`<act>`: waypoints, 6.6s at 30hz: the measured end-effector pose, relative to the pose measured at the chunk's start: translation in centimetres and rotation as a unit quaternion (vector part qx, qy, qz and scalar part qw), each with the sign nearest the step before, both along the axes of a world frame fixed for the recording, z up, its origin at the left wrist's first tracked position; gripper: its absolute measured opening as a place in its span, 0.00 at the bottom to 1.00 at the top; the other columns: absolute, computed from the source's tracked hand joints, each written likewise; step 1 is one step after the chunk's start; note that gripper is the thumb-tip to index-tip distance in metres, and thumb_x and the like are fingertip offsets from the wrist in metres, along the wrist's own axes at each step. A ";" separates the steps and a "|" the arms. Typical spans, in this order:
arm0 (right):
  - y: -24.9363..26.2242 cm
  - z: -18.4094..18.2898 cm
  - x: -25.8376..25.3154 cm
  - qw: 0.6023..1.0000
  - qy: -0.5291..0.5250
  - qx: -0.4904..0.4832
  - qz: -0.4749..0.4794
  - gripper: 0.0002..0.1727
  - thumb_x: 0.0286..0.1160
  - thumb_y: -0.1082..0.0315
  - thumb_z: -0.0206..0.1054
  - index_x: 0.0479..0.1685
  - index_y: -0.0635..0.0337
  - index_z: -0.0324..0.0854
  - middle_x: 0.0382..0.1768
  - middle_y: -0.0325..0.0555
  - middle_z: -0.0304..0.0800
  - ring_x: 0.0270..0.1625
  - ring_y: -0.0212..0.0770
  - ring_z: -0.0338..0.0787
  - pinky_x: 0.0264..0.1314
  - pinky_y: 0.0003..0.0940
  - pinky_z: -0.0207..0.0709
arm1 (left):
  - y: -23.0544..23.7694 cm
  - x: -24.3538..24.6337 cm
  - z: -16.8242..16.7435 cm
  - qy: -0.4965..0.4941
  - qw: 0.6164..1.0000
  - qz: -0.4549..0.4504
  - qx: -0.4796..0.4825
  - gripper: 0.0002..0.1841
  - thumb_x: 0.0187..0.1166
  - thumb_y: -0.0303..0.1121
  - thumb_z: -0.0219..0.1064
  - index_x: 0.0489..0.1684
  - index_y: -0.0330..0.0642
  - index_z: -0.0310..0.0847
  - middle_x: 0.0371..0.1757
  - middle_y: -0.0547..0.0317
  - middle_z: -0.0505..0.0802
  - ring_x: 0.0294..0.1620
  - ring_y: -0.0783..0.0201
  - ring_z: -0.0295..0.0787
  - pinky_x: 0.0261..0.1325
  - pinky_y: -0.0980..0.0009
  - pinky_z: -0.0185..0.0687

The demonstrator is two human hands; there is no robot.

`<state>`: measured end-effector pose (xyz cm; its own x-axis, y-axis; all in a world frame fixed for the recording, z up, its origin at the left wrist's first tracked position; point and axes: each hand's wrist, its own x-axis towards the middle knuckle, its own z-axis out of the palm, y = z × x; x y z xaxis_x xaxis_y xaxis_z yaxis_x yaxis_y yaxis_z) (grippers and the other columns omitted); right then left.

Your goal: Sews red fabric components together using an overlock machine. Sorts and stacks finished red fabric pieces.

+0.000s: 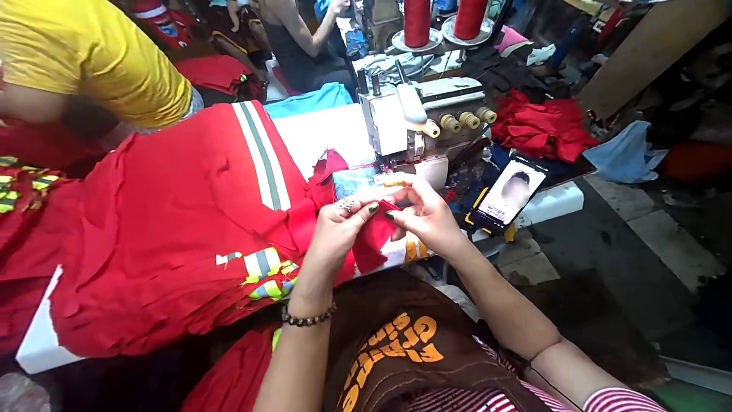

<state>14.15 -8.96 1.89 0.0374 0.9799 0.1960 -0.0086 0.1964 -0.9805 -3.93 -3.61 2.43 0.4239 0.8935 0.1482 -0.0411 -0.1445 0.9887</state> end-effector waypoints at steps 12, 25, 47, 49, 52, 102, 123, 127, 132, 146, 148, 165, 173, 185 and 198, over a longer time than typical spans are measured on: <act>2.3 -4.5 0.1 0.993 0.015 -0.059 -0.097 0.26 0.75 0.80 0.68 0.73 0.61 0.72 0.29 0.47 0.89 0.26 0.38 0.91 0.35 0.34 0.91 | 4.0 3.1 -3.4 0.319 0.841 0.116 0.422 0.06 0.78 0.27 0.70 0.44 0.39 0.92 0.54 0.45 0.91 0.61 0.42 0.85 0.65 0.42 0.76; 2.6 -5.1 1.7 0.984 -0.039 -0.039 -0.171 0.26 0.76 0.76 0.69 0.74 0.57 0.69 0.33 0.43 0.88 0.24 0.34 0.87 0.27 0.29 0.85 | -0.7 7.1 -6.2 0.355 0.810 0.253 0.392 0.16 0.84 0.23 0.57 0.65 0.27 0.83 0.70 0.38 0.88 0.75 0.42 0.82 0.80 0.43 0.69; 1.2 -6.2 2.6 0.956 -0.217 -0.035 -0.194 0.21 0.82 0.72 0.62 0.73 0.52 0.76 0.40 0.43 0.91 0.33 0.36 0.88 0.39 0.37 0.85 | 9.5 4.6 -1.7 0.453 0.817 0.254 0.252 0.22 0.86 0.35 0.61 0.75 0.34 0.75 0.71 0.42 0.87 0.77 0.42 0.79 0.87 0.40 0.54; 0.7 -6.2 3.1 0.958 -0.212 -0.032 -0.189 0.21 0.81 0.73 0.62 0.73 0.52 0.78 0.39 0.42 0.90 0.30 0.34 0.86 0.36 0.35 0.83 | 5.8 2.1 -2.0 0.397 0.811 0.282 0.324 0.20 0.88 0.33 0.60 0.75 0.37 0.76 0.75 0.42 0.83 0.80 0.40 0.74 0.84 0.41 0.61; -0.2 -6.5 3.5 0.964 -0.203 -0.015 -0.170 0.18 0.80 0.73 0.63 0.68 0.54 0.80 0.39 0.42 0.89 0.30 0.33 0.85 0.35 0.33 0.84 | 1.7 -3.0 -3.4 0.380 0.785 0.364 0.327 0.14 0.88 0.38 0.61 0.61 0.42 0.86 0.62 0.46 0.90 0.68 0.43 0.82 0.69 0.41 0.73; 1.3 -1.3 -8.0 0.896 -0.268 0.347 0.075 0.09 0.83 0.70 0.66 0.48 0.57 0.93 0.52 0.50 0.92 0.58 0.39 0.90 0.65 0.32 0.84 | -2.8 -8.7 -1.6 -0.167 0.941 0.177 -0.237 0.18 0.94 0.40 0.50 0.58 0.34 0.77 0.39 0.55 0.91 0.37 0.63 0.91 0.44 0.64 0.91; -9.1 4.1 0.2 0.788 -0.268 0.328 0.446 0.11 0.88 0.72 0.57 0.46 0.56 0.87 0.45 0.48 0.92 0.51 0.45 0.92 0.58 0.39 0.86 | 2.8 -5.5 -2.4 -0.115 0.922 0.369 -0.011 0.14 0.84 0.31 0.67 0.62 0.33 0.81 0.58 0.52 0.91 0.58 0.64 0.89 0.64 0.61 0.85; -7.1 5.0 -0.7 0.860 -0.248 0.322 0.307 0.09 0.85 0.74 0.59 0.46 0.59 0.86 0.48 0.49 0.92 0.56 0.43 0.91 0.62 0.38 0.85 | -1.3 -2.5 -2.9 -0.174 0.944 0.278 -0.044 0.22 0.71 0.14 0.70 0.65 0.31 0.80 0.52 0.55 0.93 0.53 0.64 0.92 0.60 0.63 0.90; -3.0 3.6 -1.7 0.939 -0.224 0.246 0.087 0.09 0.77 0.79 0.63 0.49 0.67 0.88 0.47 0.48 0.91 0.51 0.34 0.91 0.56 0.30 0.88 | -6.4 -0.5 -2.8 -0.217 0.959 0.153 -0.103 0.15 0.66 0.10 0.68 0.49 0.31 0.85 0.42 0.56 0.96 0.43 0.66 0.95 0.52 0.65 0.93; -2.7 1.8 -1.8 0.953 -0.202 0.215 -0.073 0.09 0.71 0.78 0.72 0.47 0.69 0.87 0.48 0.49 0.89 0.47 0.32 0.91 0.48 0.25 0.89 | -7.9 -1.1 -2.6 -0.204 0.975 0.017 -0.091 0.14 0.82 0.29 0.64 0.61 0.33 0.85 0.58 0.56 0.94 0.60 0.66 0.90 0.68 0.65 0.85; -2.6 1.4 -2.0 0.951 -0.203 0.216 -0.086 0.09 0.70 0.78 0.73 0.47 0.70 0.86 0.49 0.50 0.88 0.48 0.32 0.91 0.48 0.25 0.90 | -7.7 -0.8 -2.4 -0.181 0.980 0.046 -0.073 0.10 0.82 0.27 0.66 0.55 0.35 0.88 0.52 0.58 0.96 0.55 0.68 0.92 0.63 0.68 0.87; 3.2 -4.9 -0.3 0.992 0.085 -0.048 -0.085 0.24 0.78 0.78 0.66 0.75 0.63 0.72 0.22 0.49 0.86 0.19 0.37 0.87 0.26 0.32 0.86 | 6.4 2.1 -2.8 0.352 0.853 0.064 0.381 0.09 0.80 0.34 0.71 0.46 0.38 0.90 0.55 0.42 0.91 0.60 0.42 0.86 0.65 0.39 0.77; 1.6 -5.8 0.8 0.988 0.092 -0.038 -0.116 0.28 0.76 0.77 0.68 0.77 0.60 0.69 0.25 0.46 0.86 0.22 0.36 0.87 0.28 0.31 0.87 | -0.9 5.5 -6.3 0.418 0.775 0.223 0.419 0.20 0.83 0.22 0.58 0.71 0.43 0.85 0.68 0.42 0.89 0.68 0.41 0.86 0.68 0.45 0.79; 2.8 -5.7 1.7 0.983 -0.030 0.011 -0.180 0.30 0.75 0.78 0.67 0.79 0.55 0.69 0.33 0.45 0.88 0.26 0.37 0.85 0.26 0.30 0.82 | 1.0 5.1 -6.2 0.341 0.791 0.242 0.446 0.11 0.85 0.27 0.63 0.53 0.27 0.87 0.49 0.37 0.94 0.53 0.43 0.94 0.56 0.50 0.87; 3.0 -5.8 1.8 0.979 -0.062 0.042 -0.190 0.29 0.78 0.76 0.65 0.79 0.50 0.69 0.31 0.47 0.83 0.22 0.39 0.80 0.20 0.30 0.77 | 2.3 5.0 -4.7 0.378 0.837 0.174 0.355 0.15 0.88 0.28 0.57 0.64 0.36 0.84 0.61 0.43 0.92 0.63 0.45 0.89 0.65 0.47 0.82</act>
<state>15.96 -5.91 -3.89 0.3668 0.8804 0.3007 0.1984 0.2417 -0.9498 1.07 -1.29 -2.30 0.3679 0.7831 0.5014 0.7249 -0.5792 0.3729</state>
